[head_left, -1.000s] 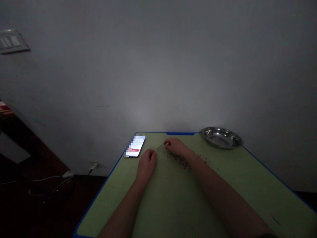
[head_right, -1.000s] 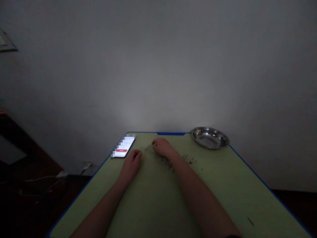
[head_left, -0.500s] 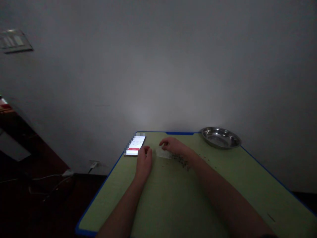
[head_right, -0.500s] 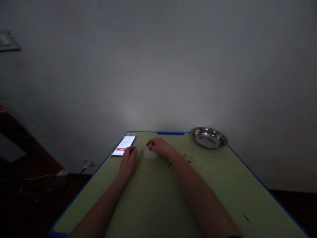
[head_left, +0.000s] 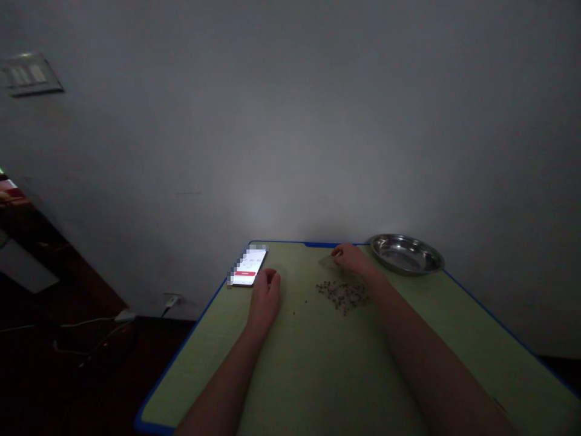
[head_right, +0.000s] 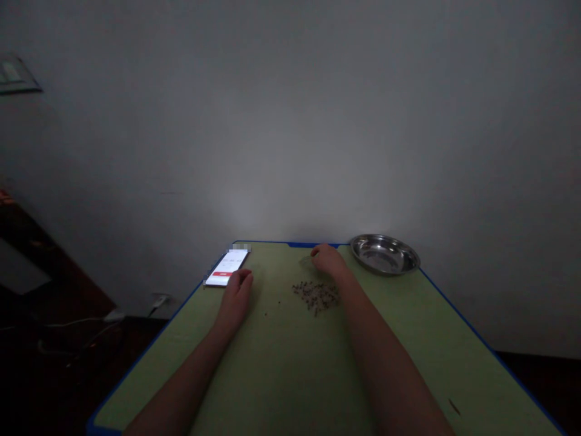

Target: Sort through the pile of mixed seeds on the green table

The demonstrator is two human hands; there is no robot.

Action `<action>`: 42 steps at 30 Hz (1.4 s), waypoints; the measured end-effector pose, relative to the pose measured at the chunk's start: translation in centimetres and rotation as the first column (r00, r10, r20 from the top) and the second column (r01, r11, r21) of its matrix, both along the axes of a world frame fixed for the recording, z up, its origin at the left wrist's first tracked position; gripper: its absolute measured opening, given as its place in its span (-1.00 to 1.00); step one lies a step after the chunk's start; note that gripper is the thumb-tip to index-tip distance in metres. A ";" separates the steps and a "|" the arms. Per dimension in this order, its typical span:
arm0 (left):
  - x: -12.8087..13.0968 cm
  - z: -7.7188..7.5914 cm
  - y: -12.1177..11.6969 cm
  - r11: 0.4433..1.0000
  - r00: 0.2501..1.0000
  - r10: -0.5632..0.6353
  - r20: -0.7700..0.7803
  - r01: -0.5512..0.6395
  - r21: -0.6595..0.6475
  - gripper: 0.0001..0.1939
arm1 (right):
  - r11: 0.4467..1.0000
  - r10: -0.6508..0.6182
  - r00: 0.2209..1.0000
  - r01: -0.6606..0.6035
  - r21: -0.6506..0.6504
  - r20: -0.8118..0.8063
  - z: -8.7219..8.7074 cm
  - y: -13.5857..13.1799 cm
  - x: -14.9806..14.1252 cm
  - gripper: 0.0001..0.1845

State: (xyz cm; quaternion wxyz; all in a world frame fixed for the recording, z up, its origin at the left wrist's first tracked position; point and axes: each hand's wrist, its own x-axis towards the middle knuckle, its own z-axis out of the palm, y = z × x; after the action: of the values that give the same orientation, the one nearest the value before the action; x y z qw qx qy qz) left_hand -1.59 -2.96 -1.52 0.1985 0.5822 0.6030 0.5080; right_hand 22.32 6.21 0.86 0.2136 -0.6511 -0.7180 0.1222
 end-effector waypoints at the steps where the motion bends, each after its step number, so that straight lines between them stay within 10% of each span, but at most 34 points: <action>1: 0.0 0.0 0.0 1.000 1.000 -0.001 -0.004 0.001 -0.002 -0.71 | 1.000 0.003 1.000 -0.003 -0.004 0.001 0.0 0.0 0.0 -0.70; 42: 0.0 0.1 -0.1 1.000 1.000 -0.011 -0.021 0.011 0.027 -0.74 | 0.882 0.462 0.886 -0.457 0.115 -0.027 0.4 -3.1 -8.6 -0.78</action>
State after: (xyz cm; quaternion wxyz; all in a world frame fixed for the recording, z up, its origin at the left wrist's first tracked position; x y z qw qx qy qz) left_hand -1.56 -3.05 -1.44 0.1869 0.5935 0.5949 0.5088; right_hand 13.70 3.09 1.22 0.2317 -0.4467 -0.8513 0.1486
